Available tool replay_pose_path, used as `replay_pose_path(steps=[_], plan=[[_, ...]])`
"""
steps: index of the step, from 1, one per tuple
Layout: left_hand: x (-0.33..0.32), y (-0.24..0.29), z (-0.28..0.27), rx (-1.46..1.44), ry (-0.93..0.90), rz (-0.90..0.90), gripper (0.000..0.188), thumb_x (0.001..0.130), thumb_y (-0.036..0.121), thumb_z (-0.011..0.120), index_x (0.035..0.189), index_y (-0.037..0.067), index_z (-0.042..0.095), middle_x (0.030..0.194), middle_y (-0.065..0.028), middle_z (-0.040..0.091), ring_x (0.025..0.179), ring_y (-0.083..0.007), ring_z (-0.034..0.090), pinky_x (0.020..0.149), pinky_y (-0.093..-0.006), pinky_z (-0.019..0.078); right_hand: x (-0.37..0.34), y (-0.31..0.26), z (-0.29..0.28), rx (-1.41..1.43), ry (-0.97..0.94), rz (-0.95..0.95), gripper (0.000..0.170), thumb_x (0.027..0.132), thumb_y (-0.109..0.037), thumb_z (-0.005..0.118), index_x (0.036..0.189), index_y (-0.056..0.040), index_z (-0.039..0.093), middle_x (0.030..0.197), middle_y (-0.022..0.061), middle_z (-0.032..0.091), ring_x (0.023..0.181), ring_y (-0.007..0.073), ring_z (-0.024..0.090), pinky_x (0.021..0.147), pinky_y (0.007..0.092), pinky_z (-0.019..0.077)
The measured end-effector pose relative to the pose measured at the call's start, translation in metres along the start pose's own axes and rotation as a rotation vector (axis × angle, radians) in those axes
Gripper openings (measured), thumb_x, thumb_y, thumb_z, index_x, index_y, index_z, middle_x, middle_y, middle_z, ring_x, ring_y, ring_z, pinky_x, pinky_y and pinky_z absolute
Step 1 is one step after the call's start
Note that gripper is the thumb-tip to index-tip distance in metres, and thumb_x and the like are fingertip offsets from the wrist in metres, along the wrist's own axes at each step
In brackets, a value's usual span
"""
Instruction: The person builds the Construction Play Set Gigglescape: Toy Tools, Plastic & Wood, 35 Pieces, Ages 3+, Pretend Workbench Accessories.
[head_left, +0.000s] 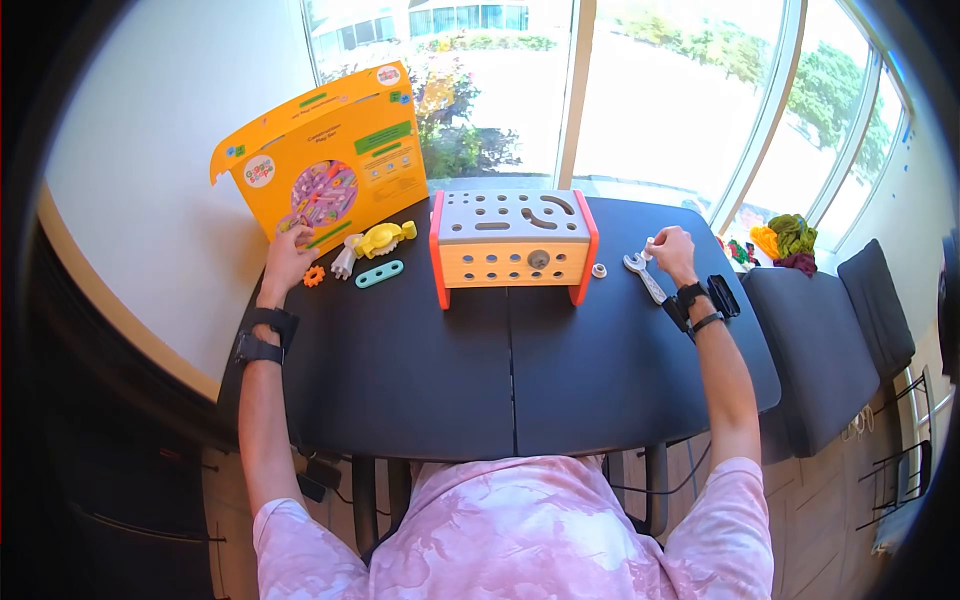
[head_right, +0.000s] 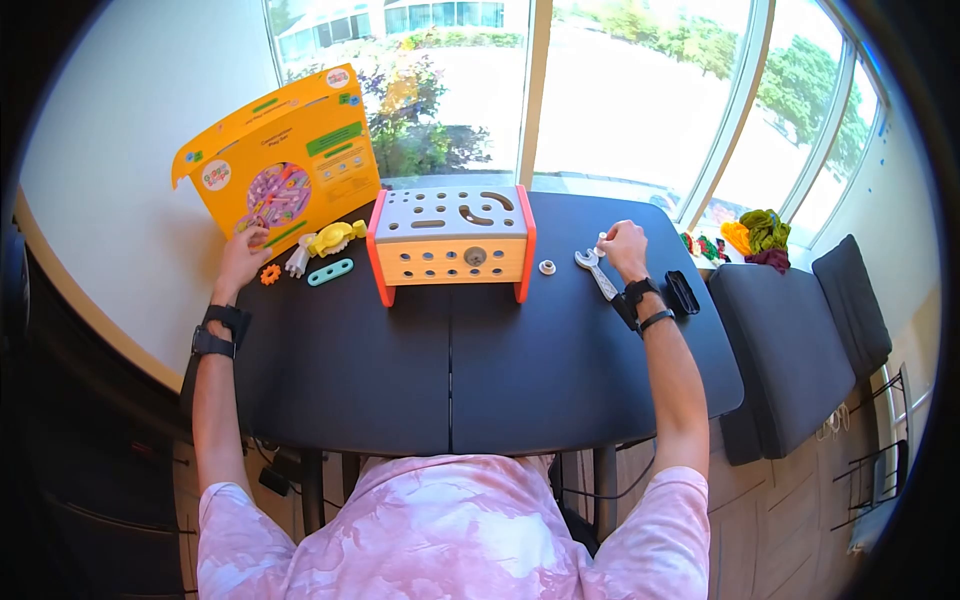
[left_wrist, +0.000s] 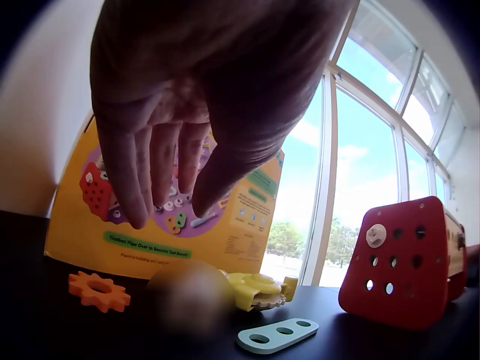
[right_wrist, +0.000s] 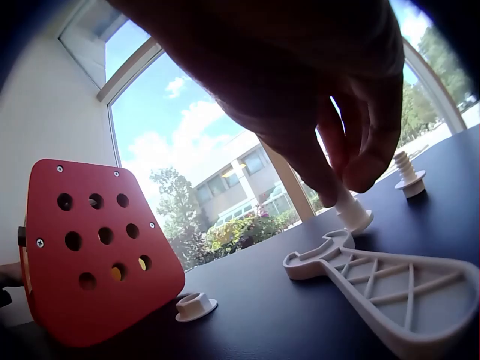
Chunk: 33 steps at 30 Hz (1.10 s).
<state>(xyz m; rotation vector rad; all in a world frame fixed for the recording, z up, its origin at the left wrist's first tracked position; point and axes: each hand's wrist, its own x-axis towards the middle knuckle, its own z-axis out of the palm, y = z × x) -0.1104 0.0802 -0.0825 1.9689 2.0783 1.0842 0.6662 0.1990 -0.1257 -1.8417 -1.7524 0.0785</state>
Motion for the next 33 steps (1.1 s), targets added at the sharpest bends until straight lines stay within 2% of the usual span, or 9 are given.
replay_pose_path(steps=[4, 7, 10, 13, 16, 19, 24, 28, 33], plan=[[0.003, -0.008, 0.002, 0.025, 0.025, 0.038, 0.041, 0.091, 0.006, 0.084, 0.131, 0.0, 0.073, 0.129, -0.0216, 0.079, 0.122, -0.0313, 0.078, 0.101, -0.0424, 0.0647, -0.01, -0.024, -0.019, -0.018, 0.265, -0.153, 0.035, 0.088, -0.032, 0.089, 0.097, -0.0014, 0.074, 0.081, 0.0163, 0.079, 0.081, 0.0273, 0.081, 0.075, 0.0424, 0.0631], [0.0, -0.01, 0.002, 0.172, -0.039, -0.04, 0.042, 0.093, 0.015, 0.085, 0.132, 0.002, 0.075, 0.131, -0.0211, 0.079, 0.124, -0.0334, 0.077, 0.104, -0.0438, 0.0629, -0.021, -0.056, -0.054, 0.176, 0.128, -0.04, 0.028, 0.097, -0.026, 0.081, 0.106, -0.0011, 0.074, 0.091, 0.0162, 0.081, 0.09, 0.0243, 0.082, 0.082, 0.0395, 0.0663], [-0.003, -0.036, 0.018, 0.454, -0.131, -0.083, 0.045, 0.095, 0.025, 0.086, 0.134, 0.005, 0.076, 0.134, -0.0199, 0.079, 0.126, -0.0364, 0.075, 0.109, -0.0452, 0.06, -0.044, -0.083, -0.081, 0.852, -0.122, 0.002, 0.023, 0.107, -0.019, 0.07, 0.12, -0.0004, 0.071, 0.105, 0.0147, 0.082, 0.098, 0.0215, 0.081, 0.094, 0.0365, 0.0681], [-0.012, -0.021, 0.024, 0.436, -0.205, -0.238, 0.048, 0.096, 0.031, 0.085, 0.136, 0.006, 0.076, 0.134, -0.0194, 0.079, 0.127, -0.0384, 0.073, 0.112, -0.0461, 0.0577, -0.064, -0.102, -0.102, 0.993, -0.267, -0.085, 0.025, 0.113, -0.016, 0.067, 0.131, 0.001, 0.068, 0.115, 0.0141, 0.08, 0.106, 0.0199, 0.08, 0.1, 0.0335, 0.0677], [-0.014, -0.029, 0.023, 0.473, -0.253, -0.217, 0.052, 0.094, 0.03, 0.088, 0.139, 0.007, 0.075, 0.135, -0.0192, 0.078, 0.129, -0.0379, 0.073, 0.111, -0.0464, 0.0575, -0.077, -0.112, -0.109, 1.094, -0.342, -0.11, 0.034, 0.111, -0.022, 0.074, 0.135, 0.0009, 0.069, 0.117, 0.0153, 0.08, 0.11, 0.0196, 0.079, 0.1, 0.032, 0.0671], [-0.015, -0.031, 0.017, 0.444, -0.249, -0.272, 0.052, 0.09, 0.029, 0.092, 0.134, 0.006, 0.078, 0.132, -0.0178, 0.079, 0.124, -0.0358, 0.075, 0.109, -0.0441, 0.0592, -0.087, -0.123, -0.117, 1.171, -0.373, -0.079, 0.039, 0.109, -0.027, 0.079, 0.136, -0.0001, 0.07, 0.117, 0.0156, 0.079, 0.112, 0.0184, 0.079, 0.1, 0.0303, 0.0663], [-0.025, -0.018, -0.009, 0.142, -0.186, -0.327, 0.033, 0.086, 0.021, 0.095, 0.11, 0.0, 0.085, 0.101, -0.0122, 0.084, 0.084, -0.0227, 0.08, 0.082, -0.0361, 0.0654, -0.103, -0.132, -0.124, 1.123, -0.373, -0.073, 0.042, 0.108, -0.027, 0.08, 0.141, -0.0021, 0.07, 0.115, 0.0152, 0.08, 0.104, 0.0172, 0.08, 0.097, 0.0301, 0.0671], [-0.018, 0.012, -0.03, -0.127, -0.083, -0.107, 0.019, 0.091, 0.014, 0.091, 0.099, -0.002, 0.086, 0.083, -0.0076, 0.082, 0.069, -0.0139, 0.077, 0.071, -0.0302, 0.0652, -0.111, -0.135, -0.124, 1.113, -0.349, -0.062, 0.041, 0.107, -0.025, 0.081, 0.14, -0.0015, 0.073, 0.11, 0.0144, 0.081, 0.096, 0.0168, 0.08, 0.091, 0.029, 0.0673], [-0.052, 0.181, -0.045, -0.606, -0.245, -0.011, 0.025, 0.101, 0.012, 0.084, 0.12, -0.004, 0.082, 0.104, -0.0101, 0.084, 0.087, -0.0144, 0.081, 0.083, -0.0273, 0.0671, -0.119, -0.142, -0.115, 1.053, -0.363, -0.162, 0.037, 0.105, -0.024, 0.083, 0.132, 0.0013, 0.079, 0.112, 0.014, 0.082, 0.097, 0.0143, 0.079, 0.088, 0.0269, 0.066]])
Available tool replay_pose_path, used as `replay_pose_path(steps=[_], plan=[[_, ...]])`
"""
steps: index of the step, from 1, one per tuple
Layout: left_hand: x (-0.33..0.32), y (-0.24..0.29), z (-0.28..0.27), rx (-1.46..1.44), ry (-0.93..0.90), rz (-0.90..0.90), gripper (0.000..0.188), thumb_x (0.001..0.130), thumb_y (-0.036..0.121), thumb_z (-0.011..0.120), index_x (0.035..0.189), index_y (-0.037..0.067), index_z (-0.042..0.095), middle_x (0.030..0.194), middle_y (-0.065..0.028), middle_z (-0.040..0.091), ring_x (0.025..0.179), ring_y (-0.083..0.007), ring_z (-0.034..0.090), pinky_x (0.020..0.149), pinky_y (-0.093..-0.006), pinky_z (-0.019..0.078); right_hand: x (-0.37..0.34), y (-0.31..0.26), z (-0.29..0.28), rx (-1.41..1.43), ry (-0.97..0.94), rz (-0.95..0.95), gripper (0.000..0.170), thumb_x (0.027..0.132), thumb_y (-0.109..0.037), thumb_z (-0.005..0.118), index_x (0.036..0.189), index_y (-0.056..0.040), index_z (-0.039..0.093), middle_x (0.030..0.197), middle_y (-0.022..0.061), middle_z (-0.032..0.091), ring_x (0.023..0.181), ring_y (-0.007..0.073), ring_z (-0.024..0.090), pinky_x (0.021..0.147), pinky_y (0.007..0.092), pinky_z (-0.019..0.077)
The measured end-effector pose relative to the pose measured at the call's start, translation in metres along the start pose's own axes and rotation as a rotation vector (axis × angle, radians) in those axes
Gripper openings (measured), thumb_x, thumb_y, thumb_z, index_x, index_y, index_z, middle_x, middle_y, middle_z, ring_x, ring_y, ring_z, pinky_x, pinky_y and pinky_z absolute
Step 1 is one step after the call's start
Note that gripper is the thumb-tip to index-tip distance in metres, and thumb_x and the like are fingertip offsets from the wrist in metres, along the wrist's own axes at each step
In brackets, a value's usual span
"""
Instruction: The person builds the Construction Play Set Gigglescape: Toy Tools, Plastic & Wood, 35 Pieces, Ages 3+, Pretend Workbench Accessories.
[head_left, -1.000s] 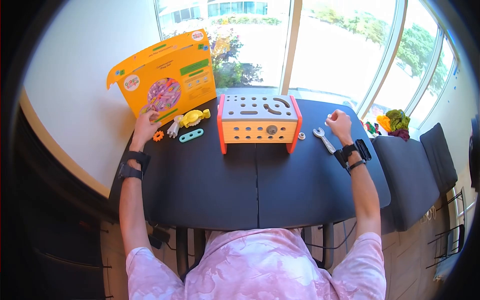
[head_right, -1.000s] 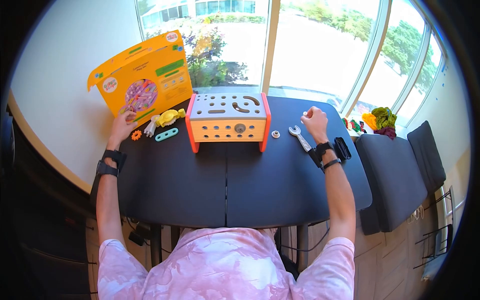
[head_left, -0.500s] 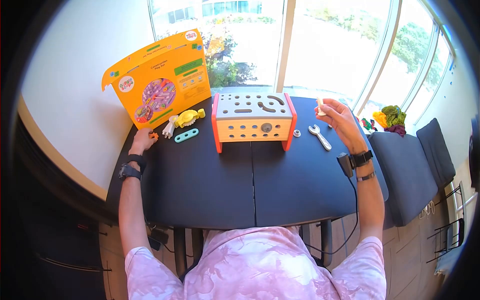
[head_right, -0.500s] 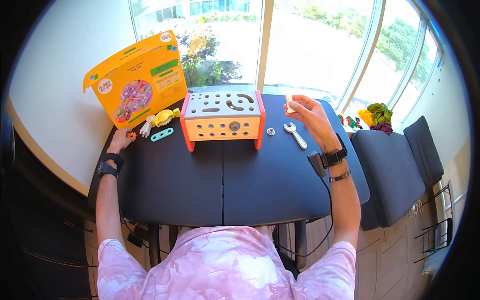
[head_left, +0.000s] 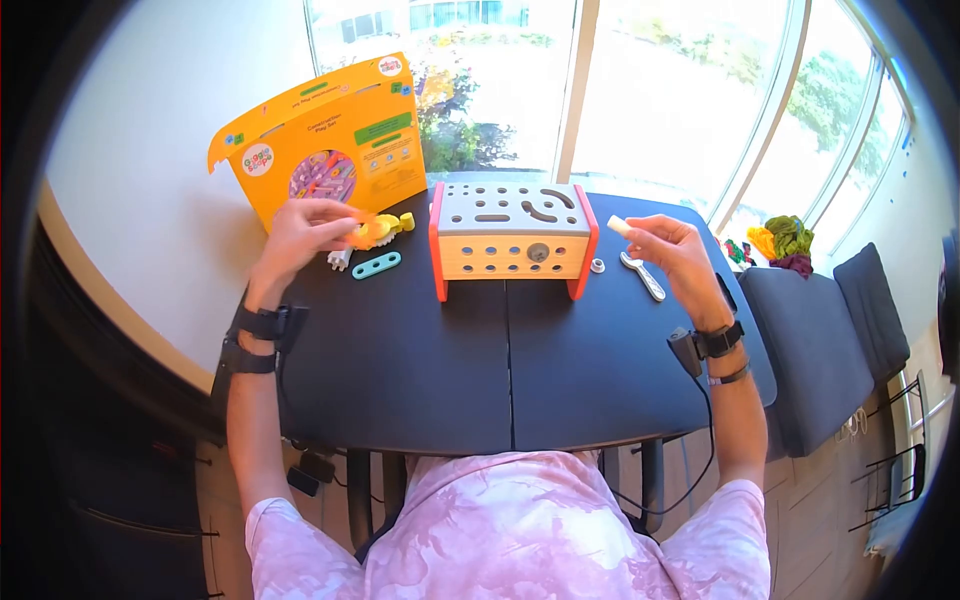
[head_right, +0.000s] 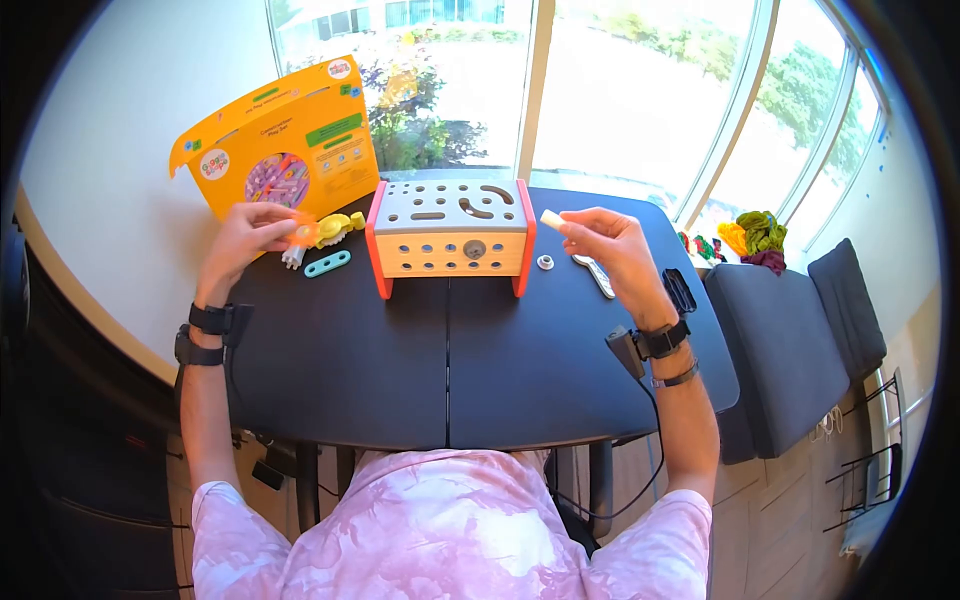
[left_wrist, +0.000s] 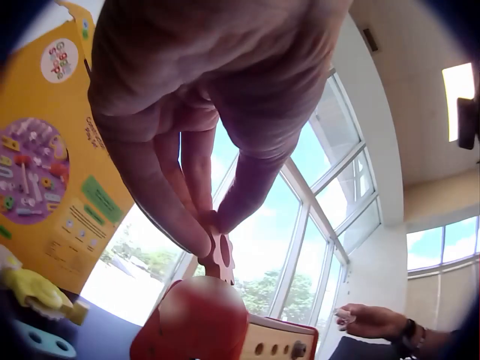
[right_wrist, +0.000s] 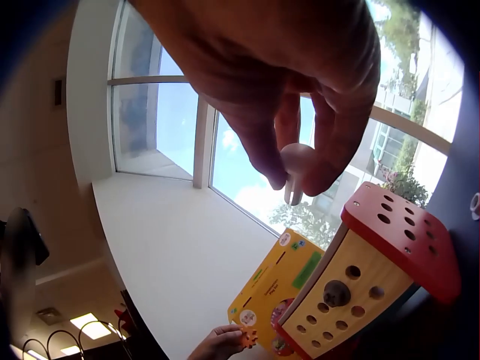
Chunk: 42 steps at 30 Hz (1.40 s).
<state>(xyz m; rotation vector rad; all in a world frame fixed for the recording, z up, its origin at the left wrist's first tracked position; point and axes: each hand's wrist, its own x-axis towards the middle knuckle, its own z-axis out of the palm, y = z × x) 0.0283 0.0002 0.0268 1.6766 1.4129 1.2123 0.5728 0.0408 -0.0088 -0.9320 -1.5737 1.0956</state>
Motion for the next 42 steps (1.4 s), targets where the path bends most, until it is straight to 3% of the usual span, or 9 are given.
replay_pose_path(steps=[2, 5, 11, 12, 20, 24, 33, 36, 42], plan=[[-0.005, 0.027, 0.035, -0.059, -0.138, 0.043, 0.026, 0.102, 0.011, 0.083, 0.122, -0.005, 0.081, 0.109, -0.0119, 0.084, 0.091, -0.015, 0.082, 0.086, -0.0269, 0.0672, -0.005, 0.0, 0.009, 0.044, -0.061, 0.023, 0.036, 0.106, -0.02, 0.082, 0.135, 0.0011, 0.079, 0.115, 0.0133, 0.082, 0.101, 0.0144, 0.078, 0.093, 0.0296, 0.0659], [0.003, 0.022, 0.081, -0.031, -0.257, 0.124, 0.026, 0.102, 0.011, 0.082, 0.122, -0.007, 0.08, 0.111, -0.0142, 0.085, 0.095, -0.0158, 0.083, 0.085, -0.0268, 0.0664, -0.009, -0.003, 0.028, 0.153, -0.119, 0.045, 0.033, 0.107, -0.016, 0.078, 0.136, 0.0008, 0.079, 0.116, 0.0129, 0.082, 0.105, 0.0158, 0.078, 0.096, 0.0313, 0.0657], [0.01, 0.015, 0.141, 0.212, -0.157, 0.234, 0.024, 0.096, 0.01, 0.085, 0.116, -0.002, 0.083, 0.103, -0.0149, 0.086, 0.088, -0.0176, 0.084, 0.08, -0.029, 0.065, -0.02, -0.014, 0.059, -0.108, -0.162, -0.066, 0.034, 0.101, -0.015, 0.085, 0.129, 0.0038, 0.08, 0.109, 0.0086, 0.082, 0.101, 0.0119, 0.077, 0.09, 0.0268, 0.0619], [0.011, 0.008, 0.147, 0.219, -0.12, 0.293, 0.02, 0.098, 0.007, 0.085, 0.116, -0.001, 0.083, 0.101, -0.0108, 0.085, 0.091, -0.0158, 0.084, 0.081, -0.0278, 0.0643, -0.021, -0.015, 0.066, -0.149, -0.159, -0.078, 0.034, 0.1, -0.016, 0.086, 0.126, 0.004, 0.08, 0.108, 0.0079, 0.083, 0.1, 0.0113, 0.077, 0.089, 0.0264, 0.0615], [0.01, -0.003, 0.168, 0.246, -0.011, 0.352, 0.02, 0.097, 0.006, 0.085, 0.114, -0.005, 0.08, 0.099, -0.014, 0.085, 0.089, -0.0196, 0.085, 0.083, -0.0304, 0.0678, -0.009, 0.005, 0.125, -0.251, -0.174, -0.217, 0.025, 0.092, -0.012, 0.09, 0.111, 0.0019, 0.081, 0.103, 0.0093, 0.082, 0.091, 0.0153, 0.081, 0.087, 0.0301, 0.065], [0.008, -0.008, 0.176, 0.241, 0.019, 0.38, 0.019, 0.098, 0.004, 0.084, 0.113, -0.006, 0.08, 0.099, -0.016, 0.086, 0.091, -0.0207, 0.085, 0.084, -0.0312, 0.0686, 0.0, 0.011, 0.145, -0.295, -0.213, -0.232, 0.021, 0.095, -0.007, 0.089, 0.112, 0.0031, 0.08, 0.108, 0.0094, 0.081, 0.097, 0.015, 0.081, 0.091, 0.0305, 0.0674], [0.009, -0.009, 0.176, 0.259, 0.035, 0.375, 0.019, 0.097, 0.004, 0.085, 0.111, -0.006, 0.078, 0.099, -0.0155, 0.086, 0.09, -0.0201, 0.085, 0.083, -0.031, 0.0688, 0.017, 0.028, 0.161, -0.356, -0.153, -0.327, 0.028, 0.092, -0.009, 0.091, 0.112, 0.0042, 0.077, 0.098, 0.0097, 0.075, 0.088, 0.0169, 0.08, 0.082, 0.0312, 0.0669], [0.008, -0.005, 0.175, 0.246, 0.037, 0.354, 0.019, 0.096, 0.005, 0.086, 0.109, -0.005, 0.077, 0.097, -0.0149, 0.085, 0.09, -0.0201, 0.086, 0.082, -0.0309, 0.0686, 0.018, 0.02, 0.163, -0.478, -0.15, -0.337, 0.04, 0.09, -0.01, 0.093, 0.123, 0.0028, 0.075, 0.11, 0.0125, 0.074, 0.084, 0.0178, 0.079, 0.079, 0.0318, 0.0659], [0.008, -0.008, 0.172, 0.372, 0.073, 0.383, 0.027, 0.093, 0.011, 0.089, 0.114, -0.001, 0.077, 0.096, -0.0144, 0.084, 0.081, -0.0228, 0.084, 0.075, -0.0317, 0.066, 0.021, 0.016, 0.163, -0.551, -0.03, -0.433, 0.066, 0.084, -0.02, 0.094, 0.143, -0.002, 0.067, 0.139, 0.0221, 0.066, 0.097, 0.0375, 0.078, 0.089, 0.0448, 0.0639]])
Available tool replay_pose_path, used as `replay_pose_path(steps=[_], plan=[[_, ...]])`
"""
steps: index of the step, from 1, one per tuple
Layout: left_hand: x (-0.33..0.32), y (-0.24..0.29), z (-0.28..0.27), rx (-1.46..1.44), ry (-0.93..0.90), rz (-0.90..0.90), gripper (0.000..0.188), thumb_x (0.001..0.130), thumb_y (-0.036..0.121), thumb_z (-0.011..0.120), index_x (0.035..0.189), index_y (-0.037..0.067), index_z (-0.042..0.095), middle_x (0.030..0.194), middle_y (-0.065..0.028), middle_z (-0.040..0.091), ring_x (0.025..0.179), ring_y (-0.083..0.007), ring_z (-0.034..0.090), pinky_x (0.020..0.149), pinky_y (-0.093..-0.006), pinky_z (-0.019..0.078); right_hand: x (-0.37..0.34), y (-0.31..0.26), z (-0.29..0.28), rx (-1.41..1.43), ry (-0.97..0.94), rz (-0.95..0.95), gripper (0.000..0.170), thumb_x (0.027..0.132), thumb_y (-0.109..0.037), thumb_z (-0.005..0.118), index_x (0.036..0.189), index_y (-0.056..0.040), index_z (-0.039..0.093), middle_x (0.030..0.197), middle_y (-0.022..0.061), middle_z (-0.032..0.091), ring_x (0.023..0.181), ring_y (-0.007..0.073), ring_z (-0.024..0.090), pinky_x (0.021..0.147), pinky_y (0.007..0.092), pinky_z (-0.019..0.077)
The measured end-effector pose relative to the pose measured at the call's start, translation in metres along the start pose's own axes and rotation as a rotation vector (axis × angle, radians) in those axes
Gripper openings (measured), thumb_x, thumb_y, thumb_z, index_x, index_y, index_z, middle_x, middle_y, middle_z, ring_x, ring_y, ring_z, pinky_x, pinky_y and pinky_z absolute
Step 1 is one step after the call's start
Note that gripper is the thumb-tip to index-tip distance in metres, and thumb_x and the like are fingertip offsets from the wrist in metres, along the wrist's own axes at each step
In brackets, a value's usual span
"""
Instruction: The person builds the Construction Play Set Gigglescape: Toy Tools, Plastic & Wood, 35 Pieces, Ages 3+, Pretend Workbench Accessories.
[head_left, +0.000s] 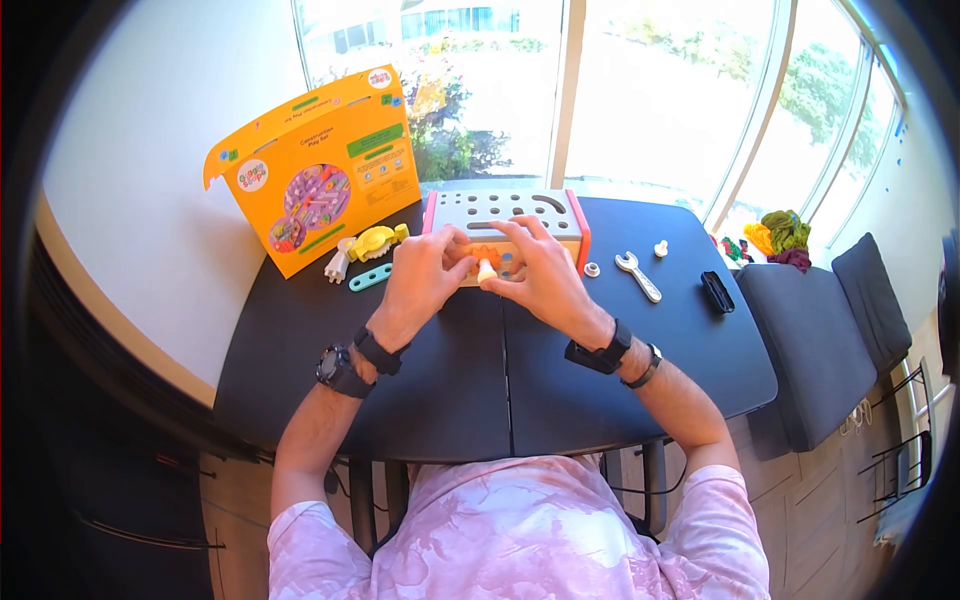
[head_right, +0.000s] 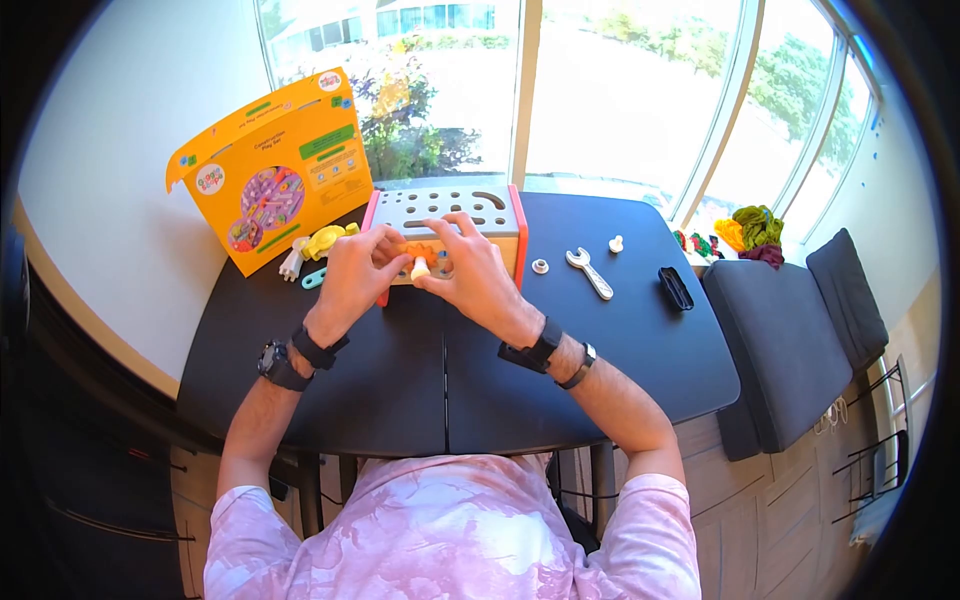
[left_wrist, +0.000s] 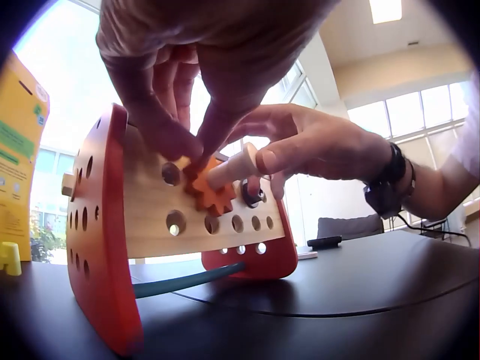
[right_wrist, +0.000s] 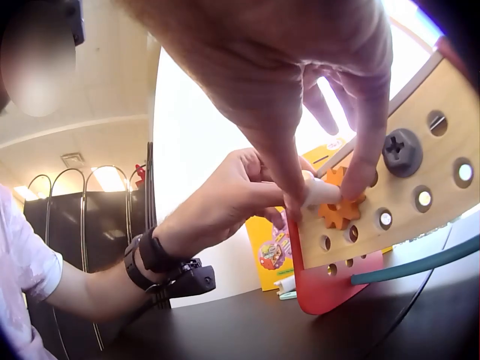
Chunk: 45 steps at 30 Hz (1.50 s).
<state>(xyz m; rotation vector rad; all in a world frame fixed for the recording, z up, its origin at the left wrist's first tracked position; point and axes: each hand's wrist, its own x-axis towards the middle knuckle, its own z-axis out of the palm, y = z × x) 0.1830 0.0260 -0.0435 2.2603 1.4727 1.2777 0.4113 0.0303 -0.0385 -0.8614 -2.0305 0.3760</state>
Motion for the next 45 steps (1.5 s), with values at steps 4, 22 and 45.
replay_pose_path(steps=[4, 22, 45], plan=[[0.002, 0.025, -0.021, 0.252, 0.013, 0.014, 0.033, 0.095, 0.016, 0.087, 0.123, 0.002, 0.075, 0.129, -0.0175, 0.079, 0.114, -0.0302, 0.076, 0.098, -0.0391, 0.0604, 0.005, -0.001, -0.006, -0.061, -0.059, -0.001, 0.069, 0.085, -0.024, 0.093, 0.143, 0.0021, 0.067, 0.143, 0.0253, 0.065, 0.111, 0.0448, 0.076, 0.097, 0.0501, 0.0619], [0.005, -0.02, -0.017, 0.238, -0.071, 0.187, 0.043, 0.111, 0.018, 0.065, 0.153, 0.009, 0.068, 0.153, -0.0261, 0.066, 0.133, -0.0467, 0.068, 0.112, -0.0496, 0.0557, 0.003, 0.005, 0.008, 0.019, -0.065, 0.019, 0.065, 0.091, -0.018, 0.09, 0.143, 0.0043, 0.059, 0.132, 0.0229, 0.074, 0.116, 0.0464, 0.074, 0.1, 0.0495, 0.06], [0.008, -0.024, -0.017, 0.238, -0.044, 0.249, 0.042, 0.11, 0.017, 0.067, 0.151, 0.008, 0.07, 0.15, -0.0278, 0.068, 0.131, -0.0461, 0.07, 0.11, -0.0479, 0.0578, 0.002, 0.015, 0.003, -0.04, -0.026, -0.15, 0.052, 0.089, -0.02, 0.092, 0.132, -0.001, 0.068, 0.122, 0.0166, 0.072, 0.09, 0.0281, 0.079, 0.079, 0.0417, 0.0625]])
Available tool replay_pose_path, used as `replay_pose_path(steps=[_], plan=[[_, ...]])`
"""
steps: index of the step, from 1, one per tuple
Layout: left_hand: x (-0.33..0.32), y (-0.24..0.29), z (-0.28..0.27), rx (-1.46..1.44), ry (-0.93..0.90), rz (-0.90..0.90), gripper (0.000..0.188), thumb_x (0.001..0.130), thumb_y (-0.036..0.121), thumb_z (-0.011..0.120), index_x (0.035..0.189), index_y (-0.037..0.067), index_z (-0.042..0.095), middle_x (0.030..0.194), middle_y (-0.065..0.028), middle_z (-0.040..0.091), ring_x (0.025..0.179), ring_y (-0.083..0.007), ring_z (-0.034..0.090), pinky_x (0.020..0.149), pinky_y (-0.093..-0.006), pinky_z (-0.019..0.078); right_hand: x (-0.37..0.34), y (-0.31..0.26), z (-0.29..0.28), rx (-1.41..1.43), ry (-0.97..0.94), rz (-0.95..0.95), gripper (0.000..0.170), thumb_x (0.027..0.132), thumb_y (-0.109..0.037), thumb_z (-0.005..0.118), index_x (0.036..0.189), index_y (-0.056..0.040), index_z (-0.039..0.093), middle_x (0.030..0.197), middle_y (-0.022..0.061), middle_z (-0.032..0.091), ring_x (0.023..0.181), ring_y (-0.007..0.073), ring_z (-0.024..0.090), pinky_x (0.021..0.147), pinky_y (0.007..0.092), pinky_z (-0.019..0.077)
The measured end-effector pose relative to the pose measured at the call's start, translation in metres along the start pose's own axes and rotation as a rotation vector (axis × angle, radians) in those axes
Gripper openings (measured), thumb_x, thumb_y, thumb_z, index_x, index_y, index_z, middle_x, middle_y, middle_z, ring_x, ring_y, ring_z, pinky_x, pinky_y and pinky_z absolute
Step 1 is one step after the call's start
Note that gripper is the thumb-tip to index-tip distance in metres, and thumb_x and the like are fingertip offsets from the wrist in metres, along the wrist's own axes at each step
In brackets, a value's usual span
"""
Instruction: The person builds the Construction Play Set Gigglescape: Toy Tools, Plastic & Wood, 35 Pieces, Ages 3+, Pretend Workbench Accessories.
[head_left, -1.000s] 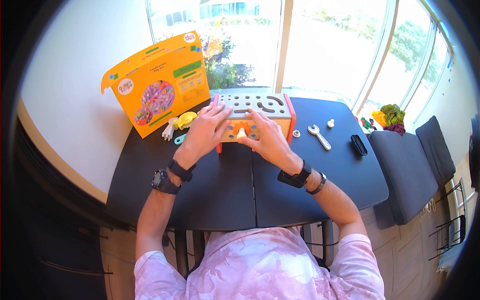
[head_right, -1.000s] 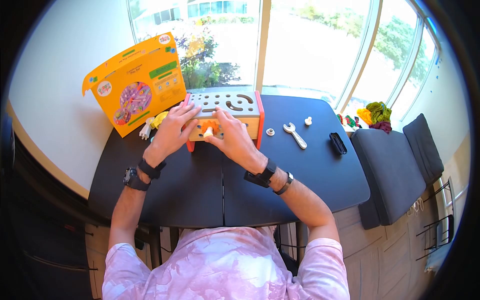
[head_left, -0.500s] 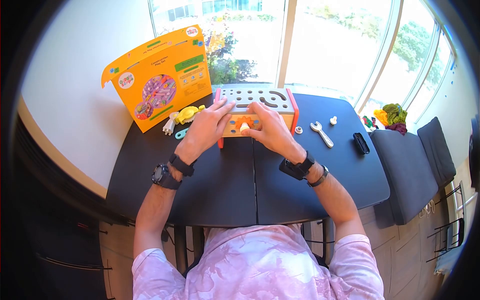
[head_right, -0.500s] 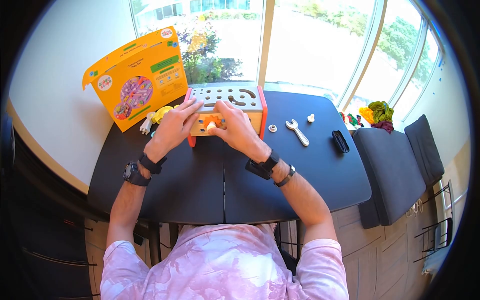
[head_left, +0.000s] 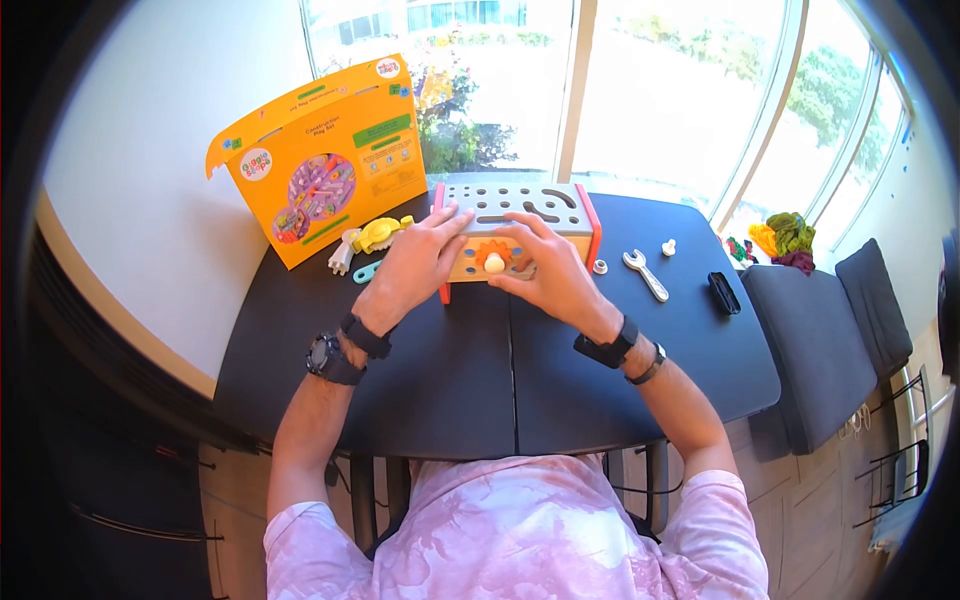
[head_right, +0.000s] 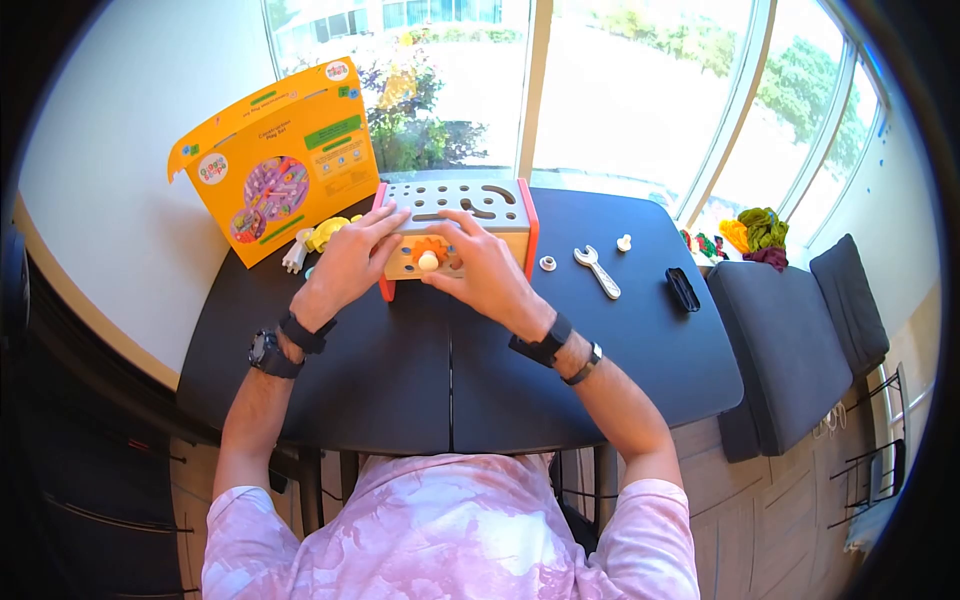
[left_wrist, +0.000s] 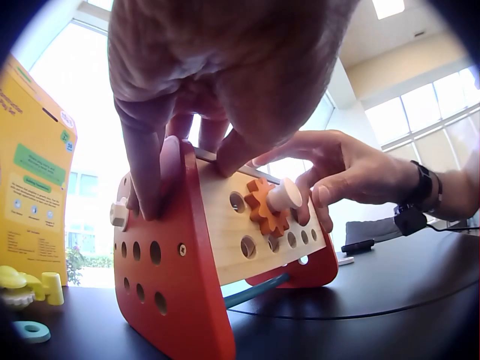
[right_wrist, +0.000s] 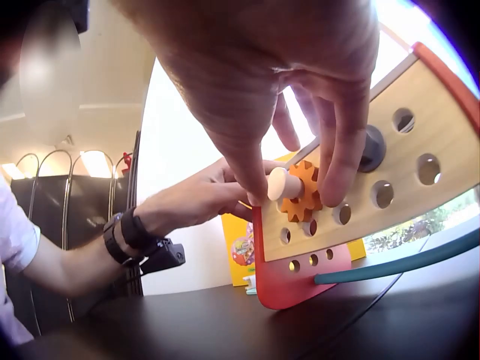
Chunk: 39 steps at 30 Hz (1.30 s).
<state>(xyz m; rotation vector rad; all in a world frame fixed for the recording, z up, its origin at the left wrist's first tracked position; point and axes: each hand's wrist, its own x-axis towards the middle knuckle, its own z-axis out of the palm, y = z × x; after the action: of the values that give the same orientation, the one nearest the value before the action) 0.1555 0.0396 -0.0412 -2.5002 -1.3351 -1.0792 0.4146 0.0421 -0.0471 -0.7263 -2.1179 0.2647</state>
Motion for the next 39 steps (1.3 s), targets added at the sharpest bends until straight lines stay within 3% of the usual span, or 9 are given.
replay_pose_path(steps=[2, 5, 9, 27, 30, 34, 35, 38, 39], plan=[[0.001, 0.001, 0.0, -0.007, -0.004, -0.015, 0.043, 0.11, 0.017, 0.067, 0.151, 0.008, 0.07, 0.15, -0.0278, 0.068, 0.131, -0.0461, 0.07, 0.11, -0.0477, 0.0578, -0.009, -0.006, 0.001, -0.053, 0.075, -0.038, 0.045, 0.09, -0.023, 0.091, 0.125, -0.0012, 0.073, 0.118, 0.0157, 0.071, 0.09, 0.0319, 0.077, 0.08, 0.0455, 0.0613], [0.0, 0.004, -0.002, -0.014, -0.008, -0.022, 0.042, 0.11, 0.017, 0.067, 0.151, 0.007, 0.07, 0.15, -0.0277, 0.068, 0.131, -0.046, 0.07, 0.11, -0.0472, 0.0579, -0.021, -0.015, -0.013, -0.248, -0.076, 0.034, 0.031, 0.093, -0.03, 0.088, 0.1, -0.0013, 0.081, 0.109, 0.0135, 0.071, 0.085, 0.0326, 0.075, 0.077, 0.0462, 0.0598], [0.0, 0.0, 0.0, -0.005, -0.004, -0.009, 0.042, 0.11, 0.017, 0.067, 0.151, 0.008, 0.07, 0.15, -0.0276, 0.068, 0.131, -0.0458, 0.07, 0.11, -0.047, 0.0579, -0.029, -0.036, -0.027, -0.37, -0.229, 0.12, 0.043, 0.093, -0.034, 0.088, 0.067, -0.0018, 0.079, 0.098, 0.0065, 0.074, 0.078, 0.0276, 0.073, 0.07, 0.0417, 0.0562], [-0.001, 0.002, 0.0, -0.005, -0.002, -0.017, 0.041, 0.11, 0.018, 0.067, 0.15, 0.008, 0.07, 0.151, -0.0263, 0.068, 0.132, -0.0454, 0.07, 0.111, -0.0469, 0.0576, -0.044, 0.004, -0.069, -0.284, -0.218, 0.245, 0.033, 0.092, -0.028, 0.088, 0.078, 0.0016, 0.081, 0.082, 0.0108, 0.076, 0.069, 0.0293, 0.072, 0.066, 0.0393, 0.0556], [-0.002, 0.002, 0.0, -0.006, 0.01, -0.003, 0.041, 0.11, 0.018, 0.067, 0.15, 0.008, 0.071, 0.151, -0.0259, 0.068, 0.132, -0.0452, 0.069, 0.111, -0.0468, 0.0577, -0.039, 0.002, -0.092, -0.255, -0.154, 0.302, 0.034, 0.093, -0.031, 0.087, 0.077, -0.0012, 0.081, 0.081, 0.0139, 0.077, 0.072, 0.0355, 0.074, 0.068, 0.0432, 0.0568], [-0.002, 0.004, -0.002, 0.004, 0.006, -0.013, 0.041, 0.11, 0.017, 0.068, 0.15, 0.008, 0.071, 0.151, -0.0258, 0.068, 0.133, -0.0447, 0.069, 0.112, -0.0467, 0.0574, -0.031, 0.015, -0.128, -0.339, -0.101, 0.39, 0.034, 0.095, -0.031, 0.086, 0.082, 0.0005, 0.083, 0.08, 0.0132, 0.078, 0.067, 0.0276, 0.073, 0.067, 0.0396, 0.0555], [-0.003, 0.004, -0.003, 0.004, 0.002, -0.02, 0.041, 0.11, 0.017, 0.068, 0.15, 0.008, 0.071, 0.151, -0.0257, 0.068, 0.133, -0.0446, 0.069, 0.112, -0.0466, 0.0573, -0.031, 0.024, -0.137, -0.345, -0.057, 0.363, 0.035, 0.097, -0.032, 0.085, 0.084, 0.0013, 0.083, 0.081, 0.0135, 0.078, 0.066, 0.0214, 0.072, 0.066, 0.0368, 0.0544], [-0.002, 0.003, 0.0, -0.01, 0.005, -0.019, 0.041, 0.11, 0.017, 0.068, 0.15, 0.008, 0.071, 0.152, -0.0256, 0.068, 0.133, -0.0444, 0.069, 0.112, -0.0464, 0.057, -0.025, 0.038, -0.169, -0.433, -0.008, 0.485, 0.033, 0.098, -0.031, 0.084, 0.089, 0.001, 0.084, 0.085, 0.0127, 0.08, 0.065, 0.0202, 0.071, 0.065, 0.0358, 0.0545], [-0.003, 0.002, 0.0, -0.014, 0.007, -0.016, 0.041, 0.11, 0.017, 0.068, 0.15, 0.008, 0.071, 0.152, -0.0256, 0.068, 0.133, -0.0444, 0.069, 0.112, -0.0463, 0.0569, -0.023, 0.05, -0.179, -0.433, 0.022, 0.437, 0.032, 0.1, -0.03, 0.083, 0.092, 0.001, 0.084, 0.083, 0.0107, 0.078, 0.064, 0.0168, 0.07, 0.062, 0.034, 0.0536]])
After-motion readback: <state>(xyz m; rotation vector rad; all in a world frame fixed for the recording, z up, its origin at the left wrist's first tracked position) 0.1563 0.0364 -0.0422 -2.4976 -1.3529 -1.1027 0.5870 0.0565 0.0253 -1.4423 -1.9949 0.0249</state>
